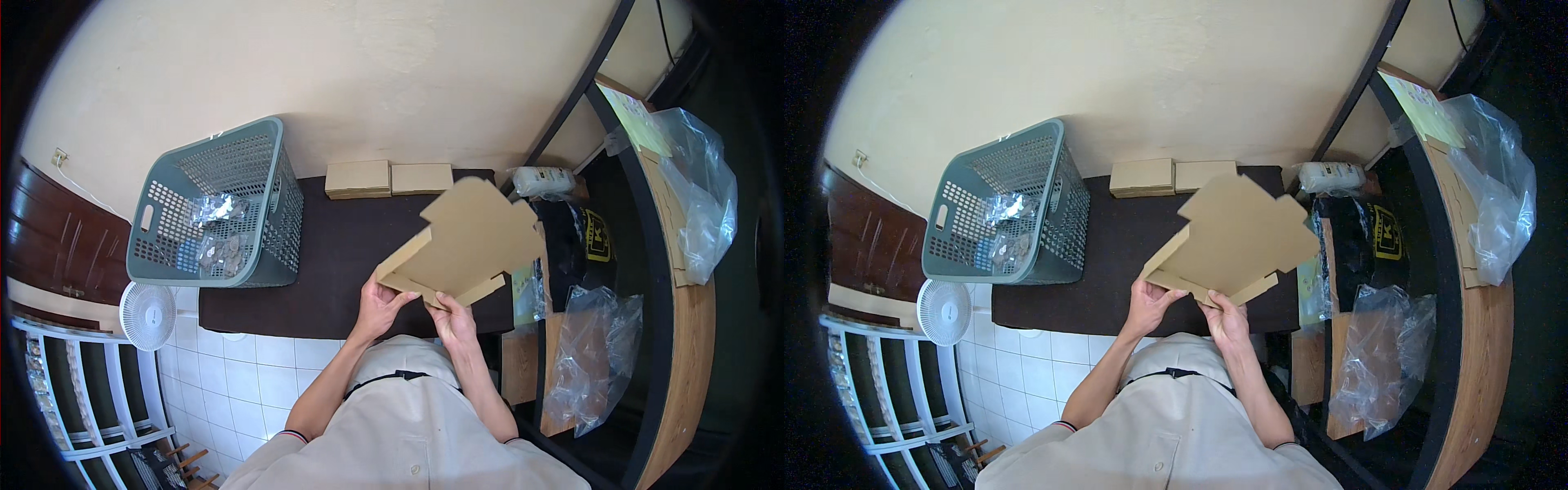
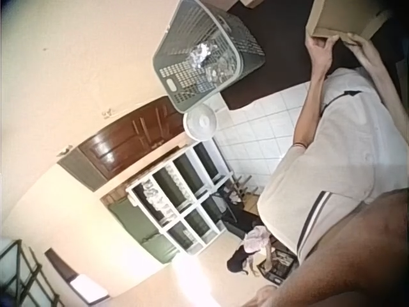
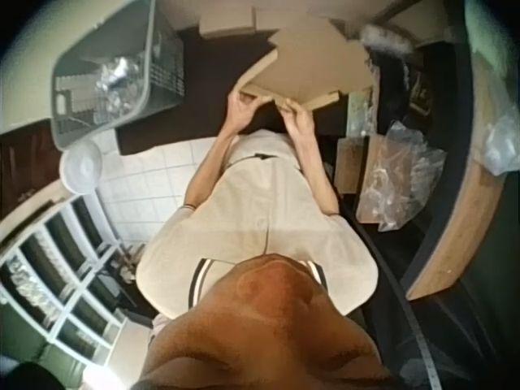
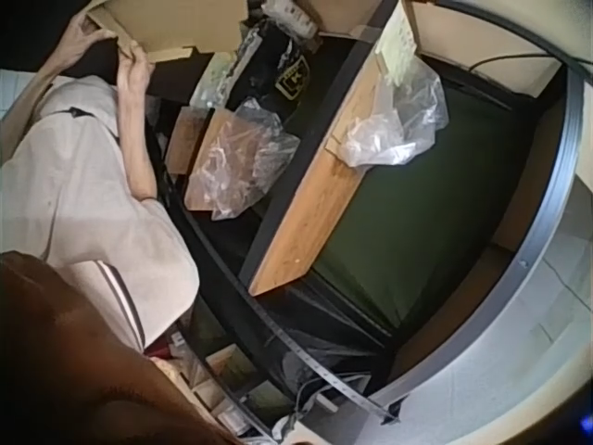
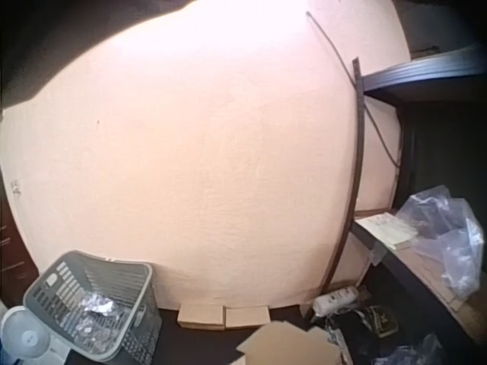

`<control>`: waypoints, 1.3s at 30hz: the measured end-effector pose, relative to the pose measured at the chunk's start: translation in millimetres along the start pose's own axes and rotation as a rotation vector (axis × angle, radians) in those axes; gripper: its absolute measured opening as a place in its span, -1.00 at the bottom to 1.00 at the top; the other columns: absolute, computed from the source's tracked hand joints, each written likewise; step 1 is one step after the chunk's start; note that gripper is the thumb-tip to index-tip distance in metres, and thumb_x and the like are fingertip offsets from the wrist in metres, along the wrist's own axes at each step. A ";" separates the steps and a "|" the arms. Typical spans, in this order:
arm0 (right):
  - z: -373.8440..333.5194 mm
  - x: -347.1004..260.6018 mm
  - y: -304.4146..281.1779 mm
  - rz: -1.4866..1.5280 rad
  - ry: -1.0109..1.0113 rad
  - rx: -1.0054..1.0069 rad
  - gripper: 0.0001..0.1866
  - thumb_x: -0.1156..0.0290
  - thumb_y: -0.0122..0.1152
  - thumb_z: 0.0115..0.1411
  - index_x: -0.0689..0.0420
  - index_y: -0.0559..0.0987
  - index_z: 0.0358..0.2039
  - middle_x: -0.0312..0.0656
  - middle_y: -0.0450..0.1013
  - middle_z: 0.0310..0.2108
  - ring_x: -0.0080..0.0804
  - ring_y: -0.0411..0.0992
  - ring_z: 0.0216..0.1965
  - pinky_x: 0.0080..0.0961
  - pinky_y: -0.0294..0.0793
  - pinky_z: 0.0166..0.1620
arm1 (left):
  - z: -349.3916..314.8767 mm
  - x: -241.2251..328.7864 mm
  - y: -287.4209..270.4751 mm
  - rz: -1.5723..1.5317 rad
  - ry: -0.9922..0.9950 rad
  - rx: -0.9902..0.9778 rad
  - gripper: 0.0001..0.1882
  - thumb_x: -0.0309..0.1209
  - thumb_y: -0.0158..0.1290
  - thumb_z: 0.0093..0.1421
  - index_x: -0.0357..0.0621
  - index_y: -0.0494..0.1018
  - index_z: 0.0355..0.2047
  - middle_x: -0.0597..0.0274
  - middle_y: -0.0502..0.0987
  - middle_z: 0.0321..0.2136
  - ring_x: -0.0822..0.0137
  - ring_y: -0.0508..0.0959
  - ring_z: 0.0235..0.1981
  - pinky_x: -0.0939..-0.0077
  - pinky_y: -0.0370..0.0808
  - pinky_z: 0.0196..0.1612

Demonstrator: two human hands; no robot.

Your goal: Assembling a small cardboard box and placing items inside.

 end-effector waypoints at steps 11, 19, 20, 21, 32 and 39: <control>-30.9 -39.6 41.9 -0.572 -0.511 -0.241 -0.44 0.77 0.47 0.11 0.30 0.52 0.14 -0.13 0.56 0.09 -0.36 0.58 0.07 -0.37 0.59 0.16 | 3.6 -4.7 -8.2 -0.416 -0.052 0.131 -0.44 -0.62 0.23 0.34 -0.21 0.30 0.28 0.10 0.54 0.14 0.17 0.59 0.16 0.12 0.60 0.23; -41.5 -24.2 65.8 -0.261 -0.219 -0.226 -0.52 0.73 0.33 0.25 0.22 0.49 0.17 -0.13 0.56 0.06 -0.33 0.59 0.04 -0.30 0.65 0.07 | -5.4 -13.1 7.1 -0.238 -0.043 -0.036 -0.37 -0.76 0.33 0.16 -0.30 0.37 0.22 0.10 0.52 0.17 0.18 0.54 0.23 0.16 0.52 0.32; -43.2 -16.5 64.6 -0.166 -0.079 -0.152 -0.55 0.72 0.30 0.28 0.17 0.50 0.16 -0.16 0.57 0.02 -0.33 0.58 0.02 -0.28 0.66 0.03 | -6.8 -13.6 7.7 -0.236 -0.047 -0.041 -0.37 -0.76 0.33 0.16 -0.30 0.37 0.22 0.10 0.52 0.17 0.18 0.54 0.23 0.16 0.52 0.32; -42.7 -16.8 63.6 -0.161 -0.082 -0.148 -0.55 0.72 0.30 0.28 0.17 0.50 0.16 -0.16 0.57 0.02 -0.33 0.58 0.02 -0.28 0.66 0.03 | -9.0 -11.6 10.4 -0.185 -0.026 -0.072 -0.40 -0.76 0.32 0.17 -0.30 0.39 0.20 0.09 0.54 0.16 0.18 0.55 0.21 0.17 0.52 0.31; -43.6 -9.6 40.0 -0.117 0.029 0.067 -0.54 0.76 0.25 0.25 0.15 0.45 0.13 -0.17 0.54 -0.06 -0.31 0.61 -0.07 -0.33 0.70 -0.15 | -24.3 -14.3 16.5 0.056 -0.013 -0.066 -0.42 -0.77 0.34 0.14 -0.30 0.41 0.15 0.08 0.56 0.12 0.22 0.57 0.19 0.23 0.55 0.28; -51.3 -11.5 44.0 -0.264 -0.105 0.034 -0.62 0.70 0.23 0.29 0.21 0.47 0.10 -0.15 0.55 -0.07 -0.34 0.57 -0.04 -0.33 0.61 -0.06 | -24.3 -12.7 10.3 -0.136 -0.037 0.053 -0.36 -0.83 0.27 0.17 -0.33 0.27 0.20 -0.01 0.55 0.09 0.10 0.67 0.06 0.27 0.72 0.11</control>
Point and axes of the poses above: each hand's wrist, its own z-axis towards the middle knuckle, its own y-axis out of the palm, x = y × z, the point moved 9 cm from there along z, towards the middle knuckle
